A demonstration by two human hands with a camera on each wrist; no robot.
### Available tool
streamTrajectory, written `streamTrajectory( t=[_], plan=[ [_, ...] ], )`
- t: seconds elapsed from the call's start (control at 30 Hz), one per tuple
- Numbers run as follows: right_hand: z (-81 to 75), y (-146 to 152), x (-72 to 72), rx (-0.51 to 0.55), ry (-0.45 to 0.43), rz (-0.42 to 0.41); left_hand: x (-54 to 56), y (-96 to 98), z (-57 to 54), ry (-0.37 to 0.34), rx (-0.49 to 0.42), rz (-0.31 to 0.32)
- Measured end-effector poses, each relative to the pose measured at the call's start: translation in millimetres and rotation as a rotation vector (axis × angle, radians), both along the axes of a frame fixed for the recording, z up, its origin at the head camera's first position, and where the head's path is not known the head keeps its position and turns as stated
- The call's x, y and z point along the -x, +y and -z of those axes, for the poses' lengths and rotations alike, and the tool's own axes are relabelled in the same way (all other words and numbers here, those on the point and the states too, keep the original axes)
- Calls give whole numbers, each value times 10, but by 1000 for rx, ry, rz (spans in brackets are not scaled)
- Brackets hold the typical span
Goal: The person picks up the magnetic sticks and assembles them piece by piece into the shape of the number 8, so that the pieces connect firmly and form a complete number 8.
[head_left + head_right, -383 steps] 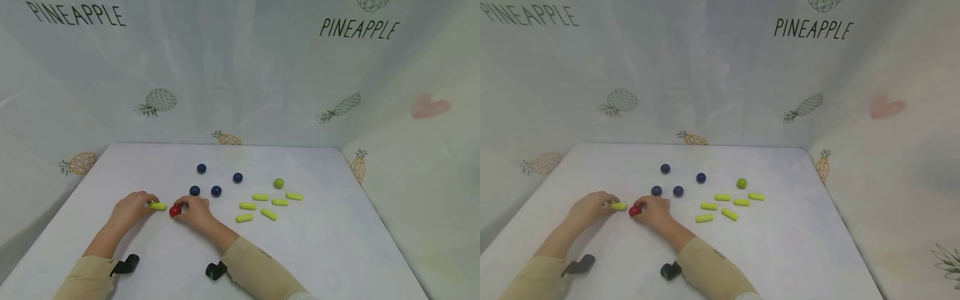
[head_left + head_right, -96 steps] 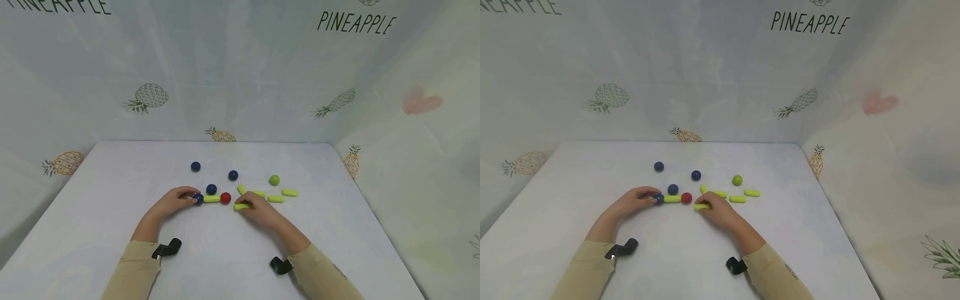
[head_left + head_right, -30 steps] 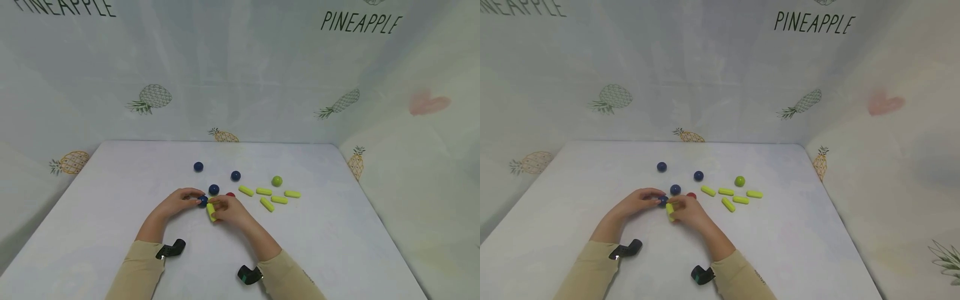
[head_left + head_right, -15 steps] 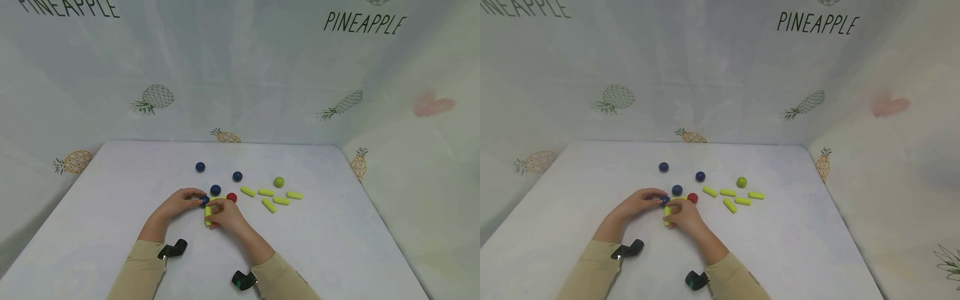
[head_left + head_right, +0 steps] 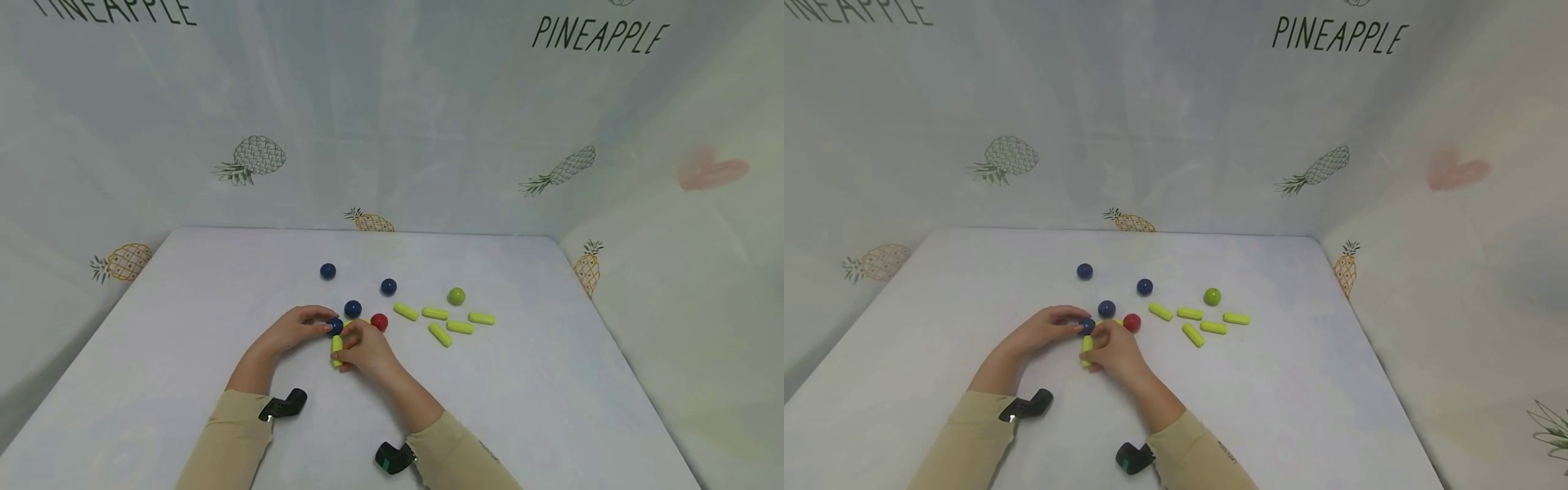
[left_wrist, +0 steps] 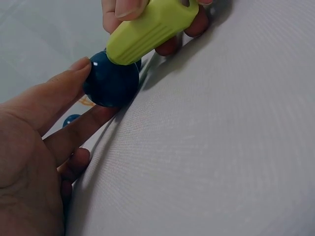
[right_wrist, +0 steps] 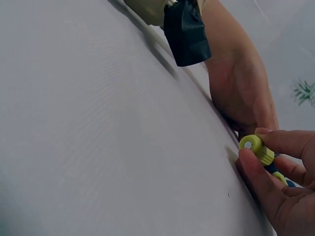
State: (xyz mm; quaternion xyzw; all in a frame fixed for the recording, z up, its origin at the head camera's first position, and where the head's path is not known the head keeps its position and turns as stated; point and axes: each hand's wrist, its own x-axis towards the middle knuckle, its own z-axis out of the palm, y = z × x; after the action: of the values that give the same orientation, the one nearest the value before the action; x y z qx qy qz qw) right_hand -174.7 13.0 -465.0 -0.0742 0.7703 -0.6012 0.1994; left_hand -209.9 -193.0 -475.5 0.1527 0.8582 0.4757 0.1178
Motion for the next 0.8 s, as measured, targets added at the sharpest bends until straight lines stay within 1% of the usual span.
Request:
streamTrajectory(
  t=[0.13,0.27,0.37,0.53,0.67,0.8],
  plan=[
    [12,-14,5,3,-7,18,-10,24,-20,-3,8,-8],
    [28,-19,10,12,-4,28,-13,34,-32,0,2,-4],
    [36,-18,14,19,-6,33,-9,31,-32,15,-4,9],
    [9,2,21,-24,5,21,-7,30,-31,14,3,7],
    [-44,64,38,-108,64,-11,-3,23,-23,-2,9,-3],
    [-134,138,53,-182,169,-26,13,9,3,-9,19,-8]
  ],
)
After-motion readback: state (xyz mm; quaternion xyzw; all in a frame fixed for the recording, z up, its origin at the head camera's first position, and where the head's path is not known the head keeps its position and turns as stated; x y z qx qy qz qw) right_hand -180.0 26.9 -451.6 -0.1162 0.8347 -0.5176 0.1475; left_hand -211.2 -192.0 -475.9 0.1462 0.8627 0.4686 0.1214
